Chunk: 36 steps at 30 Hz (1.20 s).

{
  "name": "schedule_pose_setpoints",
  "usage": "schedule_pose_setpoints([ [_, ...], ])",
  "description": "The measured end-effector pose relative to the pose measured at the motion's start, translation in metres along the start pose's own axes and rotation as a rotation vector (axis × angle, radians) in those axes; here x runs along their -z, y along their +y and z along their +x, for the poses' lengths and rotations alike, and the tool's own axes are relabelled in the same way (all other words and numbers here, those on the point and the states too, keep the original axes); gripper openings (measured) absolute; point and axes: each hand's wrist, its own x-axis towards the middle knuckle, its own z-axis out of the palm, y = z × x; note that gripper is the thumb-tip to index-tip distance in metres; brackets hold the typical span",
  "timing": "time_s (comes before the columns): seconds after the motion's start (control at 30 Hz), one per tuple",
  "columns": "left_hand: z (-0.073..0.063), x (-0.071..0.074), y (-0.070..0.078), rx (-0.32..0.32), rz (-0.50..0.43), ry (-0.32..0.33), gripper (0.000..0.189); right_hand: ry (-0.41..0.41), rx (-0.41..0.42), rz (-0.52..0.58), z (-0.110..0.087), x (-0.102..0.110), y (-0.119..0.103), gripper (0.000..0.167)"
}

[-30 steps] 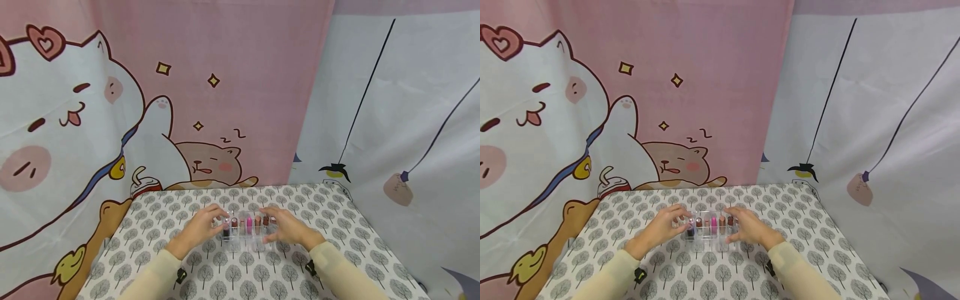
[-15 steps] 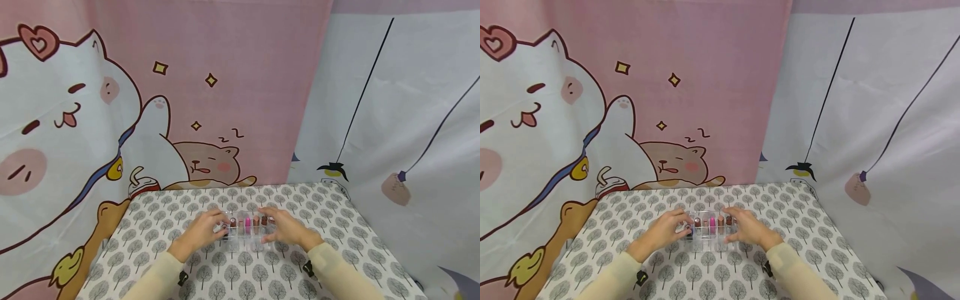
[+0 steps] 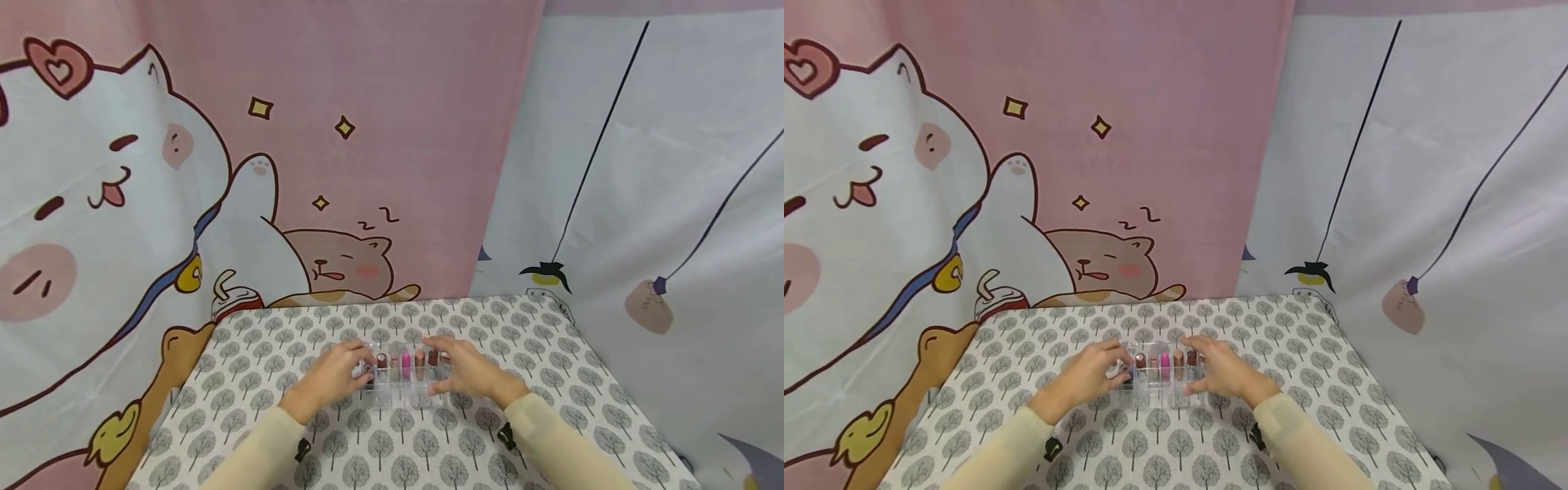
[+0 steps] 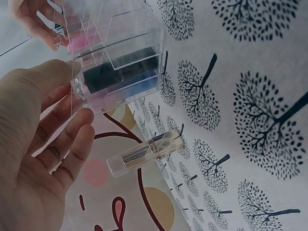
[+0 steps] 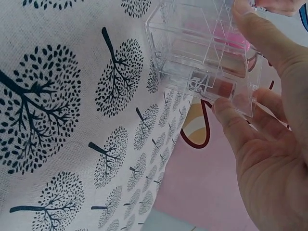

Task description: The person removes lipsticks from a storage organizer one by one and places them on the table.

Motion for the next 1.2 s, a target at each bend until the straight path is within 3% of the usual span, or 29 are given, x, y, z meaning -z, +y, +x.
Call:
schedule_pose_setpoints([
  [0.27, 0.0026, -0.0008, -0.0002, 0.037, -0.058, -0.029, 0.026, 0.004, 0.005, 0.0, -0.0001, -0.0002, -0.0012, 0.112],
  [0.63, 0.0043, -0.0003, 0.0002, 0.026, -0.103, -0.036, 0.022, 0.003, -0.015, -0.006, -0.0013, -0.0007, -0.0024, 0.111],
  [0.97, 0.0028, -0.0088, -0.007, 0.062, -0.204, -0.009, 0.02, 0.007, -0.033, -0.008, -0.0013, -0.0008, -0.0008, 0.111],
  [1.2, 0.0011, -0.0088, -0.007, 0.045, -0.254, 0.017, 0.02, 0.0, -0.032, 0.026, -0.003, -0.0027, -0.0012, 0.112],
])
